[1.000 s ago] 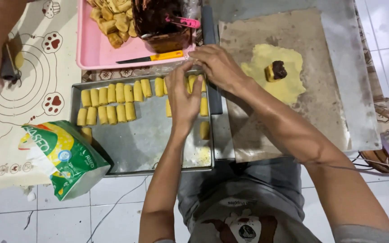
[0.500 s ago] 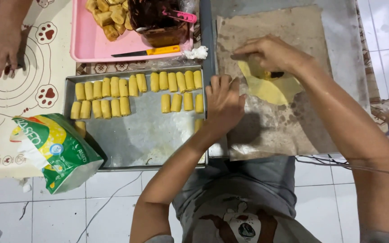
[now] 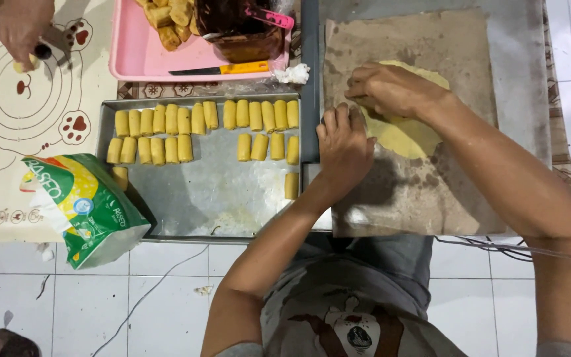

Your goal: The person places chocolate paste onto dough using a spoon, folds the dough, flattens it with a plastic pipe, and rolls it into a cylinder by hand.

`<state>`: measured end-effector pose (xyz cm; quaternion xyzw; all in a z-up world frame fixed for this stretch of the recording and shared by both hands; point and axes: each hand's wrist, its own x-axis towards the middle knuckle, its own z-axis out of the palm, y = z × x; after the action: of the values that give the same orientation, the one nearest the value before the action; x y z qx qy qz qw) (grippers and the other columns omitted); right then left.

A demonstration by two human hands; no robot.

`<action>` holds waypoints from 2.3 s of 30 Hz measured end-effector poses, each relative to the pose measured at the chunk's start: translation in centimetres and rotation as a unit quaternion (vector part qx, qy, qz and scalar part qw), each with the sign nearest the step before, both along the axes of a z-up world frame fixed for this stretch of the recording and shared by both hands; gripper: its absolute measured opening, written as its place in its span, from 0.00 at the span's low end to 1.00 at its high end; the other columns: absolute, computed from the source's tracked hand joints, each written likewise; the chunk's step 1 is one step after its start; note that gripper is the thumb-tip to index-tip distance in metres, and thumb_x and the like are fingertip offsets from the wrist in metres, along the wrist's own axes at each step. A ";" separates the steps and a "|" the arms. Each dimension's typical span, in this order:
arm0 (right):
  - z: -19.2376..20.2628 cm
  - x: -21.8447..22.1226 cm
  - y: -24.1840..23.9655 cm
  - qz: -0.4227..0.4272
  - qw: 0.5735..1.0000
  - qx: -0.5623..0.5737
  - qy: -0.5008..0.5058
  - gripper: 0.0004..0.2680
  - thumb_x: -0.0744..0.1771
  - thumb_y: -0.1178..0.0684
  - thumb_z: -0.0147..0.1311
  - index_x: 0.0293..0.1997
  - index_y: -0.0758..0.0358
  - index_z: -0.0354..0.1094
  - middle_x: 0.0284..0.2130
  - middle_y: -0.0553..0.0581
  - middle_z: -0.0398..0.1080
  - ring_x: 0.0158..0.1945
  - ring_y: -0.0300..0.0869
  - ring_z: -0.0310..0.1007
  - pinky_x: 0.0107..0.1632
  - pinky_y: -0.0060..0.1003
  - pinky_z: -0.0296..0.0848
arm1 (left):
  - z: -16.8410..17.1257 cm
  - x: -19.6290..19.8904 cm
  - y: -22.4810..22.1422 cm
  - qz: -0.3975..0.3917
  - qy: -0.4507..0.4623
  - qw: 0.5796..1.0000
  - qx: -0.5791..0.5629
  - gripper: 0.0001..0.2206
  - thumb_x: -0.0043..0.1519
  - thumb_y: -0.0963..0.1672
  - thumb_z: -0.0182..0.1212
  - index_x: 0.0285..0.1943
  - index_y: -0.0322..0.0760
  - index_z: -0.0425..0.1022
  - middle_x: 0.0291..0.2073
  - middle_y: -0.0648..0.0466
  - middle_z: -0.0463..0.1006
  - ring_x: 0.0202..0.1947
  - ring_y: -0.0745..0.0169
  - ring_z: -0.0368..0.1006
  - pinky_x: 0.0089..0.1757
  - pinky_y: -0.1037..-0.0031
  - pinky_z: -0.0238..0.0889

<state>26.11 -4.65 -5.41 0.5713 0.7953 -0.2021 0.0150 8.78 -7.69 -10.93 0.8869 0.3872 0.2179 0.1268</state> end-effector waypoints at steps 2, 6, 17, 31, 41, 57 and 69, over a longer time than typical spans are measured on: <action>-0.5 0.5 0.3 0.019 0.999 0.033 0.003 0.13 0.67 0.62 0.55 0.58 0.66 0.71 0.44 0.59 0.71 0.52 0.53 0.65 0.51 0.47 0.69 | 0.1 0.2 0.1 0.003 -0.008 1.000 0.006 0.29 0.54 0.49 0.68 0.58 0.23 0.66 0.55 0.39 0.65 0.52 0.38 0.61 0.44 0.50 0.56; -0.7 0.9 0.6 0.029 0.998 0.033 -0.052 0.07 0.67 0.56 0.57 0.50 0.60 0.75 0.40 0.55 0.70 0.48 0.49 0.65 0.46 0.45 0.71 | -0.4 1.1 0.5 0.016 0.005 1.000 -0.026 0.32 0.55 0.51 0.63 0.61 0.20 0.63 0.53 0.39 0.64 0.51 0.38 0.59 0.44 0.49 0.56; -1.2 2.1 1.2 0.015 1.000 0.025 -0.011 0.14 0.64 0.65 0.57 0.56 0.63 0.73 0.51 0.61 0.71 0.54 0.53 0.68 0.51 0.47 0.74 | -1.2 2.0 1.2 0.009 0.006 0.991 -0.132 0.34 0.59 0.53 0.59 0.71 0.31 0.57 0.66 0.37 0.57 0.64 0.34 0.52 0.54 0.47 0.55; -1.6 3.5 2.3 0.070 0.997 0.009 -0.013 0.09 0.68 0.61 0.50 0.49 0.58 0.75 0.47 0.59 0.71 0.49 0.49 0.69 0.45 0.44 0.80 | -0.3 1.6 0.2 -0.025 -0.075 0.983 -0.168 0.38 0.45 0.40 0.69 0.67 0.29 0.56 0.66 0.35 0.53 0.64 0.28 0.48 0.61 0.44 0.50; -2.5 3.9 2.2 0.085 0.992 0.091 0.021 0.11 0.67 0.59 0.54 0.54 0.59 0.76 0.45 0.57 0.73 0.49 0.50 0.70 0.47 0.47 0.76 | -1.6 2.3 0.5 0.011 -0.152 0.978 -0.143 0.24 0.56 0.44 0.58 0.60 0.23 0.65 0.47 0.39 0.60 0.49 0.36 0.56 0.52 0.49 0.54; -2.6 4.5 2.2 0.154 0.980 0.122 0.017 0.06 0.68 0.60 0.53 0.48 0.60 0.73 0.42 0.58 0.70 0.45 0.50 0.70 0.39 0.46 0.78 | 0.4 2.5 0.7 0.042 -0.178 0.967 -0.177 0.17 0.56 0.36 0.64 0.54 0.26 0.71 0.45 0.39 0.64 0.50 0.34 0.61 0.48 0.49 0.60; -1.7 5.5 2.2 0.096 0.985 0.044 0.134 0.05 0.67 0.63 0.49 0.44 0.63 0.71 0.41 0.59 0.74 0.47 0.52 0.73 0.55 0.51 0.70 | -0.2 4.5 1.3 0.088 -0.213 0.972 -0.040 0.03 0.57 0.36 0.47 0.37 0.35 0.63 0.34 0.42 0.64 0.36 0.39 0.63 0.35 0.53 0.60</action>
<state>31.58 -2.42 -7.14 0.4599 0.8495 -0.2395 -0.0976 13.27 -6.37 -11.10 0.7768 0.4362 0.3962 0.2221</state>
